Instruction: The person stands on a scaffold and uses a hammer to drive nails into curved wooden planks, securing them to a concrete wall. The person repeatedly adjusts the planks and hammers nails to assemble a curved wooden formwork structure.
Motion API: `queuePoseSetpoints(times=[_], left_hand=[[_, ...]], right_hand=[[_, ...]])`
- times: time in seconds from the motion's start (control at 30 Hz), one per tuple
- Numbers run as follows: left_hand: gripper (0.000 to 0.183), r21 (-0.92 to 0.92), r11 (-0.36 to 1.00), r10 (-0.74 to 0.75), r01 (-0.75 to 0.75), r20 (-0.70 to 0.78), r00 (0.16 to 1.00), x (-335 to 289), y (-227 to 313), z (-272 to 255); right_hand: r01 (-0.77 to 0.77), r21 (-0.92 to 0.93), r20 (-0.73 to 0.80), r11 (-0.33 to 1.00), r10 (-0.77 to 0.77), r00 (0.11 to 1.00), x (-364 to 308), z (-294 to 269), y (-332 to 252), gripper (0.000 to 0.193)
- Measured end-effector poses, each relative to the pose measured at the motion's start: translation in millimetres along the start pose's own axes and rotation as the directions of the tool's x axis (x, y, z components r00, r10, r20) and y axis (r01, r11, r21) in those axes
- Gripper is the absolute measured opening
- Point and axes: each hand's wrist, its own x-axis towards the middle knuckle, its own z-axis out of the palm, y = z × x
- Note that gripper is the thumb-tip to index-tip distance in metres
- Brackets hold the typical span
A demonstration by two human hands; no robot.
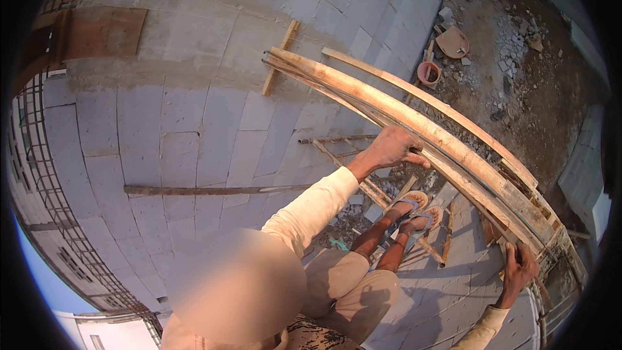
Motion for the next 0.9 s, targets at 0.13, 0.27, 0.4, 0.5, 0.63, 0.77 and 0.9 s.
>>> queuePoseSetpoints(times=[0.13,0.27,0.4,0.5,0.63,0.77,0.9], left_hand=[[0.056,0.013,0.998,-0.064,0.064,0.056,0.996,1,-1,-5],[0.055,0.001,0.998,-0.055,0.055,0.025,0.998,3,0,-4],[0.052,-0.002,0.998,-0.068,0.069,0.015,0.998,1,-3,-1],[0.052,-0.009,0.999,-0.052,0.052,-0.025,0.998,-1,-10,0],[0.053,0.015,0.988,-0.156,0.156,0.010,0.988,8,-20,-4],[0.053,-0.035,0.992,-0.125,0.124,-0.034,0.991,31,-23,-3],[0.053,0.000,0.993,-0.118,0.118,0.045,0.992,40,-31,-1]], right_hand=[[-0.079,-0.015,0.067,0.997,0.080,0.995,6,4,-2,0.025],[-0.037,-0.018,0.053,0.999,0.038,0.998,9,4,-1,0.025],[0.019,-0.010,-0.021,1.000,-0.020,1.000,9,3,-1,0.024],[0.088,-0.031,-0.066,0.996,-0.090,0.994,13,9,-3,0.023],[-0.050,0.084,0.036,0.995,0.047,0.998,30,24,-2,0.022],[0.021,0.083,-0.016,0.996,-0.020,1.000,65,31,8,0.018],[0.255,-0.058,-0.061,0.965,-0.259,0.964,76,37,10,0.019]])
